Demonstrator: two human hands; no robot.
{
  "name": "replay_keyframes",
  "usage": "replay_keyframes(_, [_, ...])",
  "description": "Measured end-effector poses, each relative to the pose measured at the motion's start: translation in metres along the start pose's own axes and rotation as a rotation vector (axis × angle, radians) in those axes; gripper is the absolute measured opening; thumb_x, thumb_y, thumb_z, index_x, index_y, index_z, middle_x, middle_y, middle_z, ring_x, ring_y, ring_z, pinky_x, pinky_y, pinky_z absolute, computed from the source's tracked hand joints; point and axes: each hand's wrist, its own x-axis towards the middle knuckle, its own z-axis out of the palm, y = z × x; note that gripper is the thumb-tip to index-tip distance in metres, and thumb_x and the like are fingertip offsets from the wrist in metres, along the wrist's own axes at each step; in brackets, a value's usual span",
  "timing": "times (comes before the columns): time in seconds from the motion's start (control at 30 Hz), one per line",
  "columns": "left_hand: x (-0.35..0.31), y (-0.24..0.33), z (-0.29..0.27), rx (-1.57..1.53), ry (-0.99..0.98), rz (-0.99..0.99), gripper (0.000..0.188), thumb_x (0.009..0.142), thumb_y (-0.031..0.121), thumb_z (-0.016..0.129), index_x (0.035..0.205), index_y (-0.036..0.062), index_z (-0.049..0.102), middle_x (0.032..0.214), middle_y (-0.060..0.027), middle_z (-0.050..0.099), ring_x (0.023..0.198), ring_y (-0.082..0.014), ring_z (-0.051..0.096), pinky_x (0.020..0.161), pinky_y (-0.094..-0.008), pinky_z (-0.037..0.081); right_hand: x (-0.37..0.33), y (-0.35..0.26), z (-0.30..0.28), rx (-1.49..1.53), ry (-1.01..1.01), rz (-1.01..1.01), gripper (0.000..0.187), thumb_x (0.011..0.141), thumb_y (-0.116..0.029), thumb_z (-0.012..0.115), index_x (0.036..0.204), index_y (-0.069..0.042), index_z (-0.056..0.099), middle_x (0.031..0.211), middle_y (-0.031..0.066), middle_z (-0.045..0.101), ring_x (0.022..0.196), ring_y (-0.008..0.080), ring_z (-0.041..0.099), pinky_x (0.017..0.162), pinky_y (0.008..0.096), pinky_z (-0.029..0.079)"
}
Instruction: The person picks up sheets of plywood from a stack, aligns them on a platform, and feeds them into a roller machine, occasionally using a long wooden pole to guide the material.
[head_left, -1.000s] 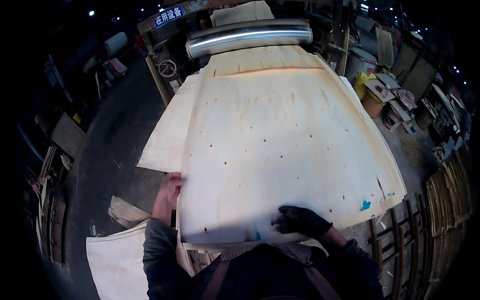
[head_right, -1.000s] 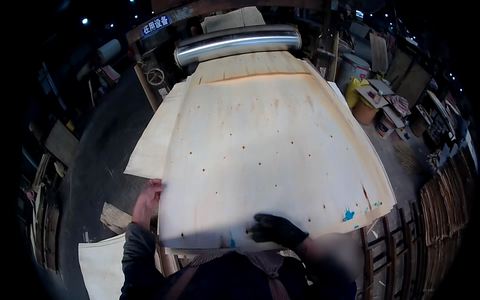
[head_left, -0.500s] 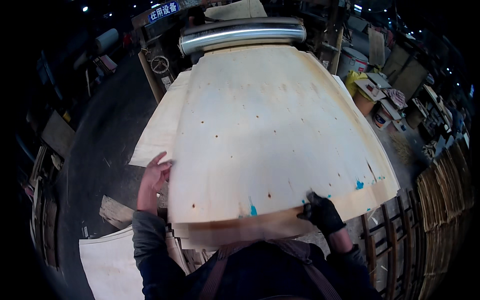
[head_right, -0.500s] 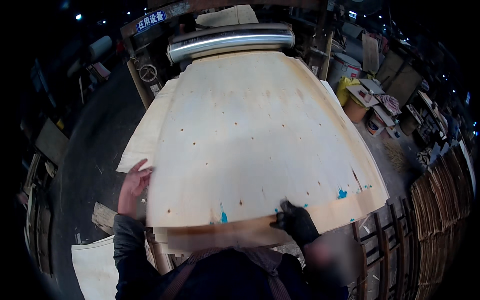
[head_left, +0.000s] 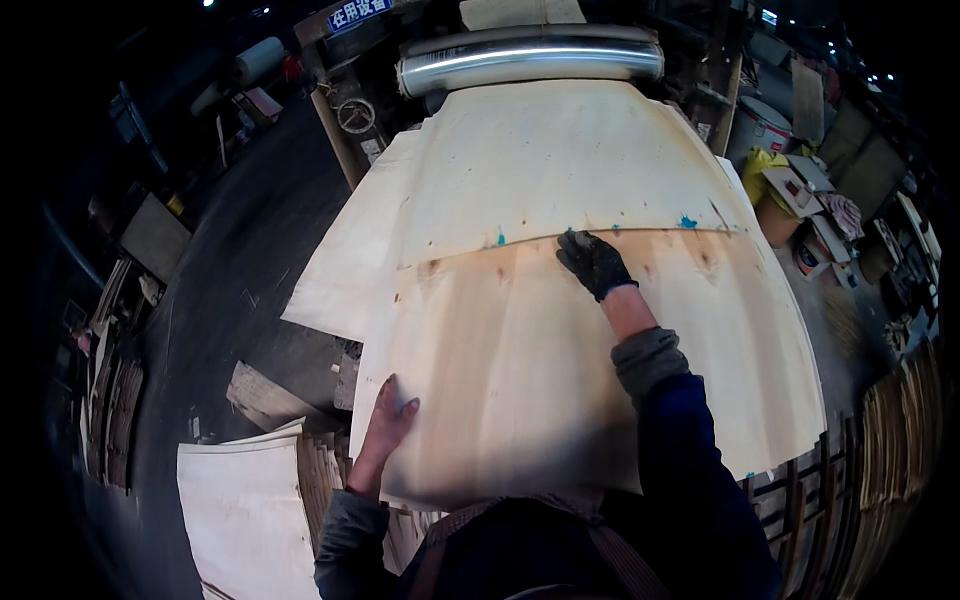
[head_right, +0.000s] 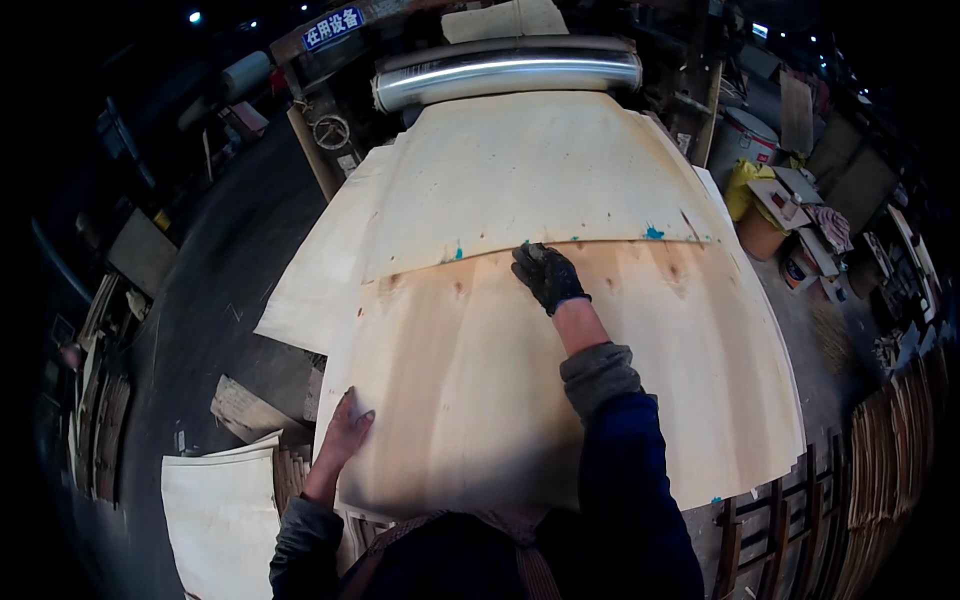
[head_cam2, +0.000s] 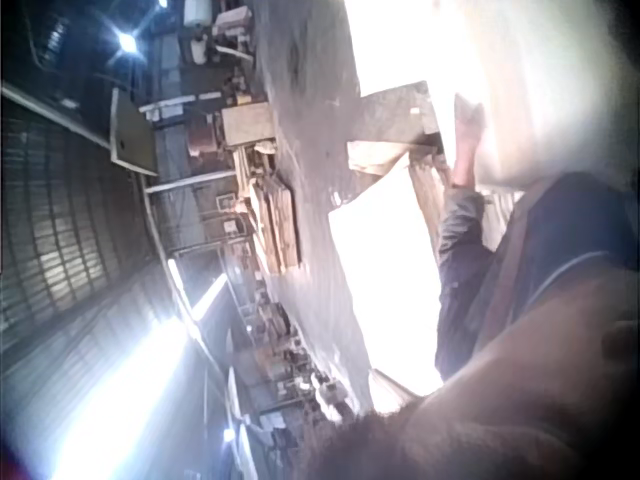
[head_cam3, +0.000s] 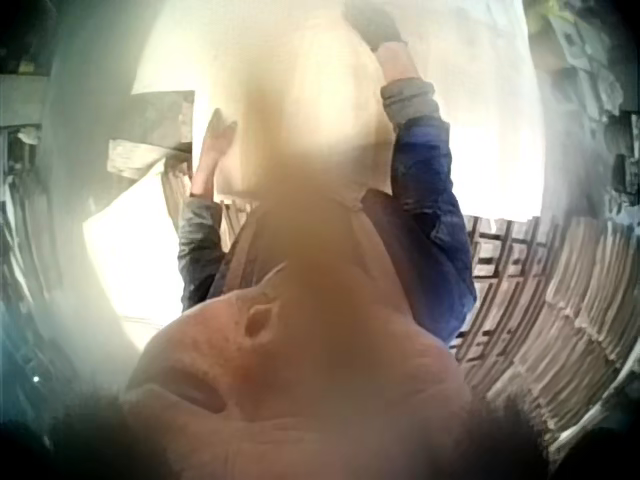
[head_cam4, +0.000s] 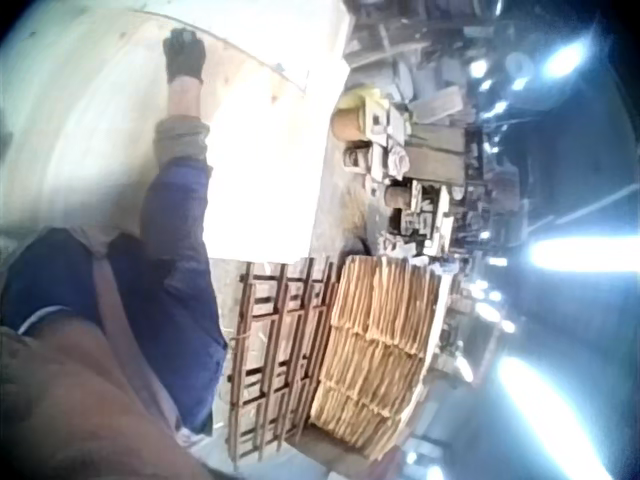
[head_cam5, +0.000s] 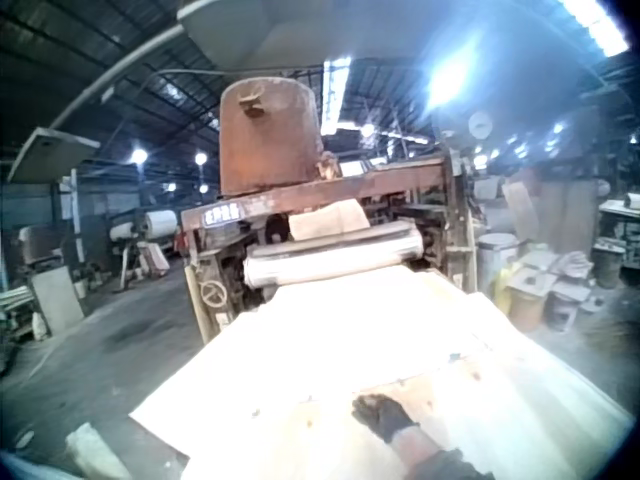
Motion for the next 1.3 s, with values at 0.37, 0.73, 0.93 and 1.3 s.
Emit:
replay_keyframes(0.37, [0.019,0.013,-0.057,-1.025,-0.239,-0.296,0.054,0.075,-0.011,0.050,0.126,-0.0034,0.038,0.105,-0.0101,0.058,0.090,-0.0159,0.057,0.079,-0.0264,0.047,-0.265,0.040,0.022,-0.314,0.048,0.570,0.044,0.084,-0.020,0.058,0.122,-0.006,0.042,0.102,0.0133,0.056,0.093,0.0281,0.057,0.086,0.0419,0.047])
replay_keyframes(0.73, [0.026,0.091,-0.121,-1.259,-0.137,-0.117,0.050,0.074,-0.014,0.045,0.123,-0.0023,0.043,0.102,-0.0198,0.060,0.085,-0.0225,0.062,0.073,-0.0308,0.052,-0.415,0.040,-0.027,0.022,0.172,0.400,0.033,0.089,-0.030,0.047,0.099,0.001,0.050,0.072,0.0087,0.058,0.067,0.0205,0.060,0.064,0.0312,0.051])
replay_keyframes(0.93, [0.021,0.066,-0.139,-1.225,-0.036,-0.149,0.050,0.074,-0.013,0.044,0.122,-0.0016,0.044,0.102,-0.0208,0.059,0.084,-0.0240,0.062,0.075,-0.0317,0.052,-0.424,0.033,0.031,-0.625,0.408,0.378,0.031,0.089,-0.029,0.047,0.084,-0.001,0.058,0.076,0.0129,0.063,0.064,0.0217,0.062,0.057,0.0325,0.050])
replay_keyframes(1.3, [0.055,0.007,-0.067,-0.843,0.044,-0.353,0.059,0.082,0.007,0.054,0.134,0.0020,0.027,0.096,-0.0100,0.060,0.077,-0.0138,0.058,0.065,-0.0212,0.045,-0.257,0.007,0.018,-0.183,0.168,0.135,0.015,0.085,-0.019,0.056,0.093,-0.007,0.055,0.085,0.0114,0.060,0.077,0.0219,0.060,0.074,0.0415,0.052])
